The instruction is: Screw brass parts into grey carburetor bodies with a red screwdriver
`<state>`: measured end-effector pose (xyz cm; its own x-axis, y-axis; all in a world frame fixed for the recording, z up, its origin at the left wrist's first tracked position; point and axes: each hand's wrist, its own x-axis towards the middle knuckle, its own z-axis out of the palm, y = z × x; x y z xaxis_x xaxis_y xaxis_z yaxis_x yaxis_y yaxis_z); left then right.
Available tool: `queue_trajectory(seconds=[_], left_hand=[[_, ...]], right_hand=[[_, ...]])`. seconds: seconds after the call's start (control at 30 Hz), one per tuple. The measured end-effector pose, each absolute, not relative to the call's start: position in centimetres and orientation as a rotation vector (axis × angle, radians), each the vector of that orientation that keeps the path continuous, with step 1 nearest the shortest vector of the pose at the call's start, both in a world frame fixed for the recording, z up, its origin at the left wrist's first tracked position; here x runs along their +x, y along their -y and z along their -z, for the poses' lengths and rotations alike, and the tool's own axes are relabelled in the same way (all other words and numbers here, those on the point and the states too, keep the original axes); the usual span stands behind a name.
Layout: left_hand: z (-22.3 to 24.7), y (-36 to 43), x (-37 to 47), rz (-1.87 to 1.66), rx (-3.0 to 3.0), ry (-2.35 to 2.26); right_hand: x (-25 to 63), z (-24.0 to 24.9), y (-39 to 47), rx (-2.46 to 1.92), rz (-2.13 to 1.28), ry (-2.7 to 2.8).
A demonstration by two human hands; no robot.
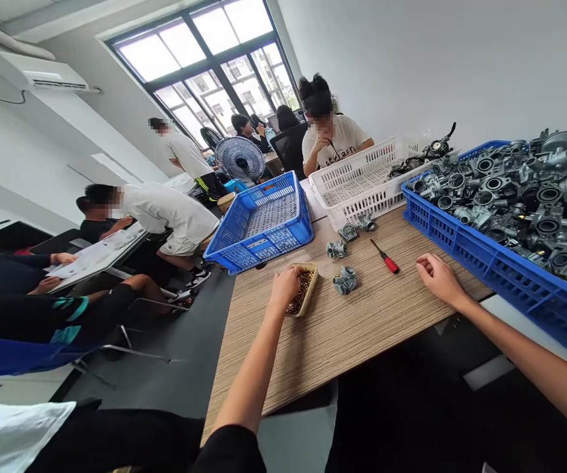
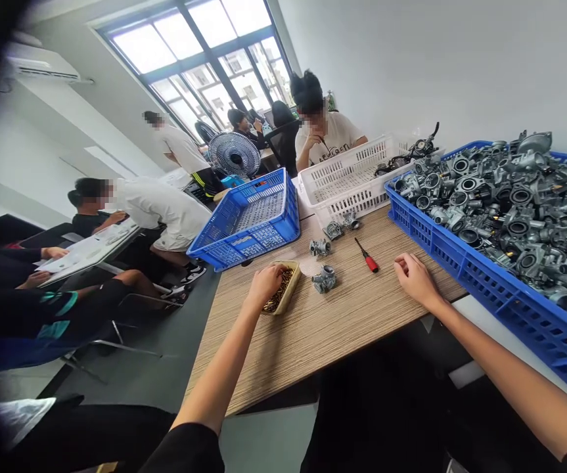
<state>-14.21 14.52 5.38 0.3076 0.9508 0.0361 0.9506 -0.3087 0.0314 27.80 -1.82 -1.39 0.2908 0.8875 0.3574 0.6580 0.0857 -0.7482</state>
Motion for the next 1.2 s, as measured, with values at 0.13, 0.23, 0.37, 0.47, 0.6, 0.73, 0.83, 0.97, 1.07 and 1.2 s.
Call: queue_trajectory(seconds=[0.13,0.23,0.37,0.47,0.6,0.73,0.83,0.97,1.07,1.2], left_hand=[[-5.5,-14.8,-14.4,-0.008,2.592,-1.804],[-5.7,-14.8,-14.6,0.024,2.616,-1.788],[-5.9,-14.9,-14.7,0.063,2.618,-1.783],[-6.0,-14.8,-14.9,0.054,2.629,-1.75],[-6.4,-14.1,-14.9,-0.142,2.589,-1.767],[-7.2,-11.7,-13.1,-0.676,2.499,-1.677],[-6.8,-8.5,-10.4,-0.942,2.525,-1.361],[-4.6,-5.1,-7.1,-0.912,2.579,-1.087],[-2.9,-4.5,-6.0,-0.913,2.596,-1.113],[-1.6,-5.1,-5.9,-0.93,2.608,-1.205]], right_hand=[[27.7,1.5,1.8,-1.641,-0.319,1.43],[27.6,1.5,1.8,-1.637,-0.329,1.429],[27.5,1.3,1.9,-1.632,-0.34,1.426],[27.4,1.1,1.9,-1.635,-0.348,1.424],[27.3,0.8,2.1,-1.652,-0.35,1.424],[27.2,0.7,2.2,-1.673,-0.354,1.429],[27.2,0.9,2.1,-1.672,-0.339,1.427],[27.2,1.0,2.0,-1.666,-0.339,1.425],[27.1,0.8,2.1,-1.666,-0.339,1.425],[27.1,0.7,2.1,-1.66,-0.34,1.43]])
